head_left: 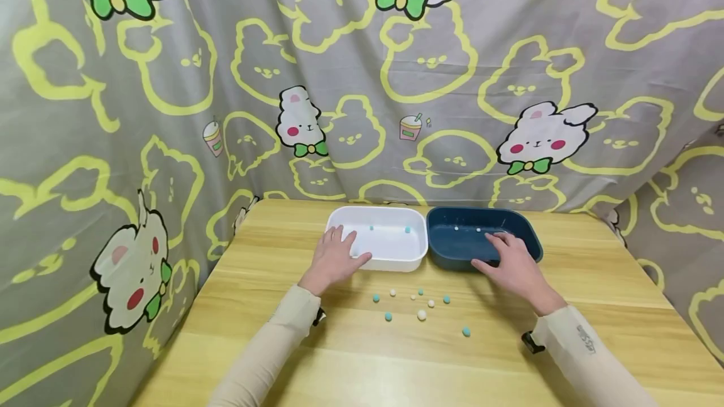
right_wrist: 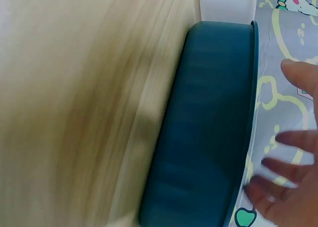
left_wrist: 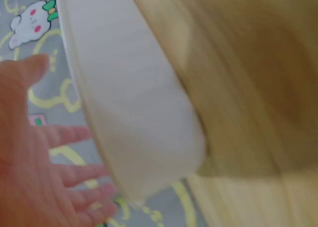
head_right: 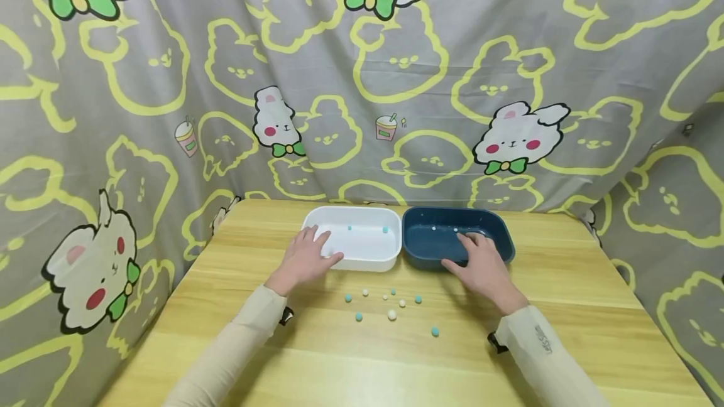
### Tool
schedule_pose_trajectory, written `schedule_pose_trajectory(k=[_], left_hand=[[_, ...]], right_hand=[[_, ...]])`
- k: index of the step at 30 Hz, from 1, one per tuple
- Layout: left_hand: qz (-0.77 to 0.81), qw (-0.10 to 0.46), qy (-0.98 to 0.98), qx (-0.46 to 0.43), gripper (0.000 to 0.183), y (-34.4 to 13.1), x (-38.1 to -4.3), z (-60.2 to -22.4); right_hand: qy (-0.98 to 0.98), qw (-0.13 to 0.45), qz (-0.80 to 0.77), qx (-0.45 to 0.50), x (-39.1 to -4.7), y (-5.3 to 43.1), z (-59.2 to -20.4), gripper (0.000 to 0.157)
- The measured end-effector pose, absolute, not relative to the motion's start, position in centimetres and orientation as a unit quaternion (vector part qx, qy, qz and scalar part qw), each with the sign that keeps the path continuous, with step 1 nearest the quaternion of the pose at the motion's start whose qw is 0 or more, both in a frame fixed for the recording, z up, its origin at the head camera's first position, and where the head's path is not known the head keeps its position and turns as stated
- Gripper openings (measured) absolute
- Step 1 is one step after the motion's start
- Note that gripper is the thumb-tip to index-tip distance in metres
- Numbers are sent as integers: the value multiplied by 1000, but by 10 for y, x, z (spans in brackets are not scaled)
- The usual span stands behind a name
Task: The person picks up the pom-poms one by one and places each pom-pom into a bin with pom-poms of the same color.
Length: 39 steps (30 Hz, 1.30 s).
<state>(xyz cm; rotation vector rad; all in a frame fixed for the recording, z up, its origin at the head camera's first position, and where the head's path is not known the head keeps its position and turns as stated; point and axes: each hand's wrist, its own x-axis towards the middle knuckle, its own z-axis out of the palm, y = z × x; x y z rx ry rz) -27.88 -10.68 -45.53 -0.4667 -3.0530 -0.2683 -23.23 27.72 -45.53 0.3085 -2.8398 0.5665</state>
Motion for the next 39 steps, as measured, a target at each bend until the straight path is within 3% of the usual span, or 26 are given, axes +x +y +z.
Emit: schedule_pose_trajectory(k=[6, 12, 30, 39], left_hand=[[-140, 30, -965, -220, 58, -120, -286, -463], [-179, 26, -942, -282, 38, -131, -288, -468], [-250, -6, -919, -304, 8, -136, -297, -479], [-266, -12, -917, -298, 10, -137, -296, -476]], right_hand=[[-944, 134, 246, 172, -223, 279, -461, 41], [-916, 81, 302, 252, -209, 280, -469, 18], [-834, -172, 404, 334, -189, 270, -488, 22], [-835, -192, 380, 349, -189, 266, -493, 23]])
